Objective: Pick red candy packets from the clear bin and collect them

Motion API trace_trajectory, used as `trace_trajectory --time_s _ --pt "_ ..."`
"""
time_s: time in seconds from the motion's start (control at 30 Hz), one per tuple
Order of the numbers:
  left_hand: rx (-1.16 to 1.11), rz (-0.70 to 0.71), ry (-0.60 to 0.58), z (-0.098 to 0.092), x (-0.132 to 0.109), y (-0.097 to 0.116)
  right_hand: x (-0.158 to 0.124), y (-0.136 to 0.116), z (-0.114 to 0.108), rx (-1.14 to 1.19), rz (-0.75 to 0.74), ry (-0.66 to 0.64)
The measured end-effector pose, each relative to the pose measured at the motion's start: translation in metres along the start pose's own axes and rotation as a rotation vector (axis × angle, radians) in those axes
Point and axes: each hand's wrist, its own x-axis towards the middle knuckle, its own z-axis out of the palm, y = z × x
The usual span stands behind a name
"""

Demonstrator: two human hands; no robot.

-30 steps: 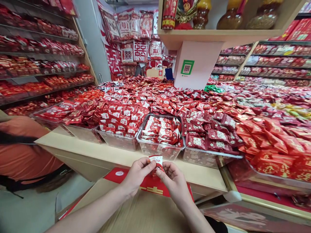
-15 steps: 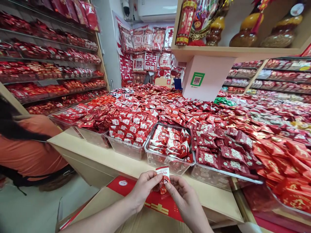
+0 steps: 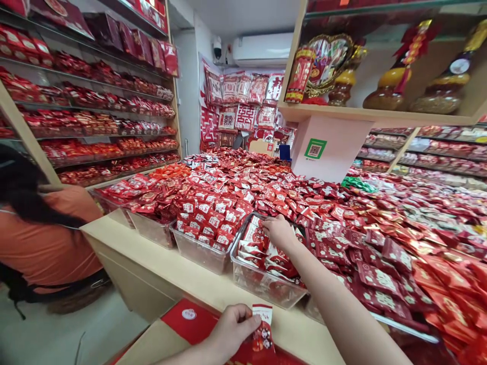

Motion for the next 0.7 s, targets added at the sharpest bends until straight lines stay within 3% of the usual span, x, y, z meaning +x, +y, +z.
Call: trace_trajectory --time_s 0.33,0.5,0.6,0.7 --pt "0.053 -0.034 -0.024 0.003 -0.004 0.007 0.026 -0.016 0.016 0.028 0.062 -0.139" --pt "0.119 -0.018 -0.061 0.002 -0.006 0.008 0.019 0.008 -0.005 0.091 0.054 -0.044" --pt "0.155 0.004 -0.089 0.001 -0.006 0.01 0.008 0.028 -0.018 0.016 0.107 -0.079" --pt "0.171 0.035 -0.112 0.0 -0.005 0.01 0.001 0.037 -0.02 -0.048 0.063 -0.137"
